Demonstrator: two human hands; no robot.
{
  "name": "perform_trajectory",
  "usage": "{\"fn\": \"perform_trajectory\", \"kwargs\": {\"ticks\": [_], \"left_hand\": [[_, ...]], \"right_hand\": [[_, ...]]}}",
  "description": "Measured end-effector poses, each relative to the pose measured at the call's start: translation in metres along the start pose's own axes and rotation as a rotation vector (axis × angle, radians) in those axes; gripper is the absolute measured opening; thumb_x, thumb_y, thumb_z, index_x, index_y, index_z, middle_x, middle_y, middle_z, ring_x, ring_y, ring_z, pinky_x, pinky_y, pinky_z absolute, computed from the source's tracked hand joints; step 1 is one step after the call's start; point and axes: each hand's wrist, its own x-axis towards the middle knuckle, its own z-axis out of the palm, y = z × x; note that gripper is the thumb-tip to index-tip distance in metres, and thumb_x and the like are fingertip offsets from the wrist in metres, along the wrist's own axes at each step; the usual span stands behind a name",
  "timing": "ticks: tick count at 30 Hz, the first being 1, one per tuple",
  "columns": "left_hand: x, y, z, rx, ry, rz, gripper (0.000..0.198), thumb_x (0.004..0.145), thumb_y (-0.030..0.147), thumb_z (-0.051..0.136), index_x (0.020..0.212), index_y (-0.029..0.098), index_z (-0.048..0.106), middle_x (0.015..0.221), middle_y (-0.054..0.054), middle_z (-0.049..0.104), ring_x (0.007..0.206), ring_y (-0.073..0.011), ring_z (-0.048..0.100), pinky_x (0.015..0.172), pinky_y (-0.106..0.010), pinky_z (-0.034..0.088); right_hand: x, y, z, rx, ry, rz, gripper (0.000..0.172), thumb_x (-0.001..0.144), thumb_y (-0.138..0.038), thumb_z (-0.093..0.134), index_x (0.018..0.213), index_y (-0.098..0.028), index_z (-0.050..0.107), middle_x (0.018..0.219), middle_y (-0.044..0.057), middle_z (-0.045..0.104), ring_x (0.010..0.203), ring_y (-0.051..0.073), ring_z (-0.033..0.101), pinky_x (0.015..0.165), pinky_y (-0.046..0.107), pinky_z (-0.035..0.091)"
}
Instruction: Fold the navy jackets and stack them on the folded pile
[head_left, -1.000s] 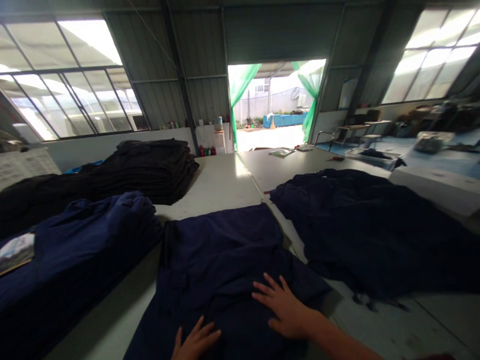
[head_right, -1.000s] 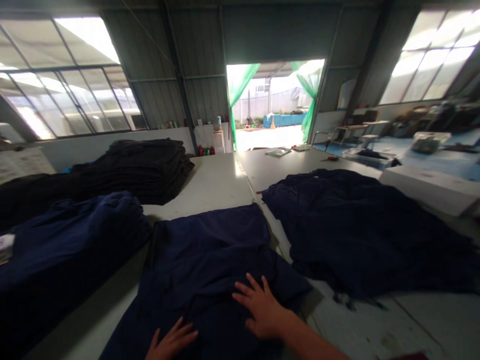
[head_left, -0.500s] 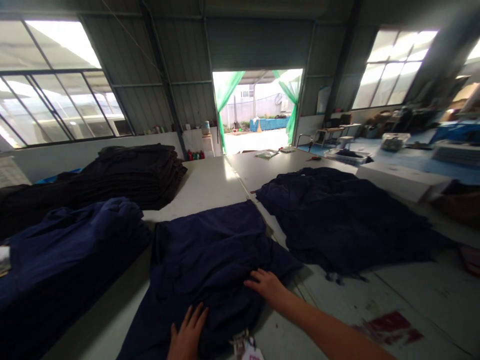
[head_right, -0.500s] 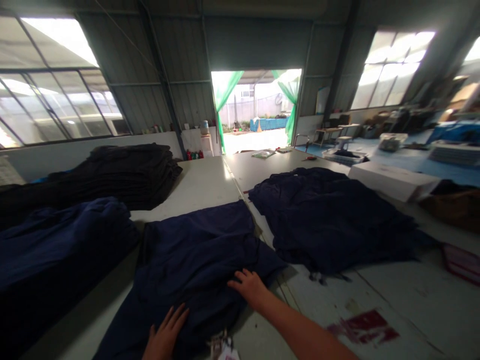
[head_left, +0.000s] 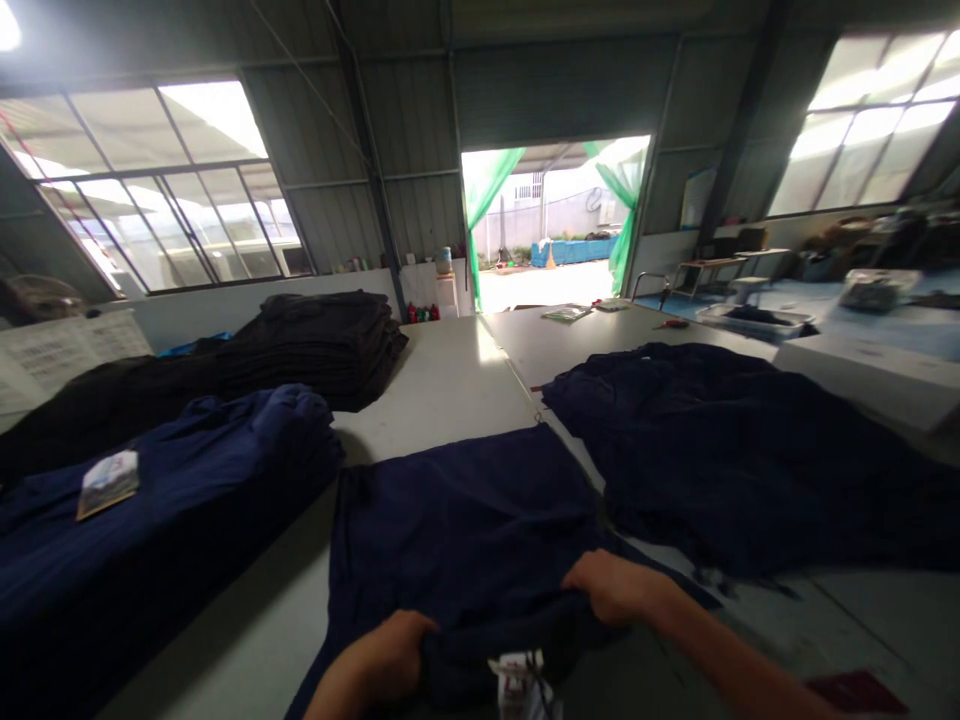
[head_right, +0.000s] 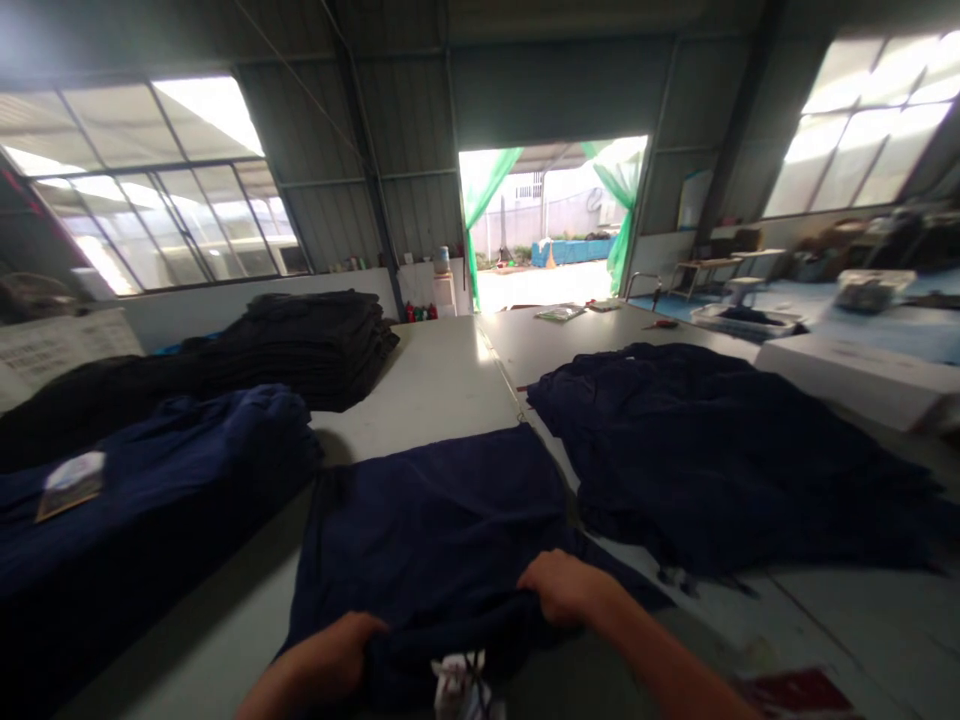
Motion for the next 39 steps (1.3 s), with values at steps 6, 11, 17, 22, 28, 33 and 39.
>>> {"fn": "perform_trajectory", "kwargs": {"ticks": [6, 11, 17, 22, 28, 33, 39], "left_hand": [[-0.022, 0.017, -0.053, -0.023, -0.098, -0.048, 0.042, 0.056, 0.015, 0.048, 0.091, 0.024, 0.067, 0.086, 0.004, 0.071, 0.078, -0.0185, 0.062, 0.067, -0.024, 0.047], [0.012, -0.001, -0.080, -0.158, -0.027, -0.167, 0.061, 0.044, 0.006, 0.047, 0.102, 0.021, 0.062, 0.090, 0.002, 0.069, 0.083, -0.0191, 0.061, 0.069, -0.024, 0.048], [0.062, -0.038, -0.096, -0.332, -0.097, -0.168, 0.048, 0.040, 0.003, 0.045, 0.082, 0.018, 0.064, 0.071, 0.003, 0.066, 0.067, -0.0156, 0.060, 0.058, -0.022, 0.048], [0.107, -0.067, -0.106, -0.323, -0.035, -0.233, 0.036, 0.047, 0.005, 0.041, 0.073, 0.016, 0.063, 0.061, 0.001, 0.063, 0.061, -0.0160, 0.060, 0.057, -0.025, 0.048], [0.149, -0.085, -0.099, -0.093, 0.252, -0.293, 0.030, 0.057, 0.003, 0.044, 0.077, 0.016, 0.062, 0.085, -0.006, 0.067, 0.088, -0.0213, 0.060, 0.077, -0.030, 0.044], [0.165, -0.068, -0.081, 0.110, 0.564, -0.260, 0.061, 0.061, -0.004, 0.035, 0.111, 0.027, 0.052, 0.127, -0.004, 0.050, 0.121, -0.0216, 0.036, 0.099, -0.050, 0.021], [0.184, -0.037, -0.064, 0.204, 0.554, -0.072, 0.035, 0.071, 0.013, 0.038, 0.099, 0.027, 0.055, 0.107, -0.002, 0.062, 0.105, -0.0196, 0.048, 0.094, -0.049, 0.022]], "right_hand": [[-0.019, -0.011, -0.064, 0.003, 0.022, 0.019, 0.051, 0.062, -0.007, 0.043, 0.105, -0.026, 0.059, 0.093, 0.006, 0.068, 0.084, 0.023, 0.063, 0.065, 0.029, 0.043], [0.030, -0.006, -0.083, -0.054, 0.001, 0.068, 0.043, 0.065, -0.009, 0.043, 0.102, -0.021, 0.061, 0.099, 0.010, 0.066, 0.087, 0.024, 0.062, 0.067, 0.030, 0.043], [0.096, 0.004, -0.091, -0.080, 0.005, 0.069, 0.046, 0.059, -0.007, 0.048, 0.100, -0.023, 0.064, 0.100, 0.008, 0.066, 0.092, 0.023, 0.061, 0.070, 0.028, 0.044], [0.151, 0.013, -0.092, -0.117, 0.075, 0.148, 0.042, 0.063, -0.014, 0.051, 0.100, -0.025, 0.064, 0.103, 0.010, 0.065, 0.094, 0.027, 0.060, 0.070, 0.034, 0.045], [0.208, 0.019, -0.065, -0.171, 0.179, 0.240, 0.038, 0.067, -0.011, 0.050, 0.101, -0.022, 0.062, 0.100, 0.013, 0.065, 0.099, 0.027, 0.056, 0.079, 0.041, 0.040], [0.234, 0.019, -0.039, -0.180, 0.305, 0.226, 0.052, 0.067, -0.009, 0.049, 0.117, -0.024, 0.052, 0.119, 0.011, 0.055, 0.116, 0.028, 0.038, 0.092, 0.048, 0.025], [0.256, 0.000, -0.032, 0.105, 0.397, 0.010, 0.037, 0.079, -0.016, 0.037, 0.106, -0.028, 0.059, 0.105, 0.004, 0.062, 0.106, 0.020, 0.042, 0.090, 0.038, 0.023]]}}
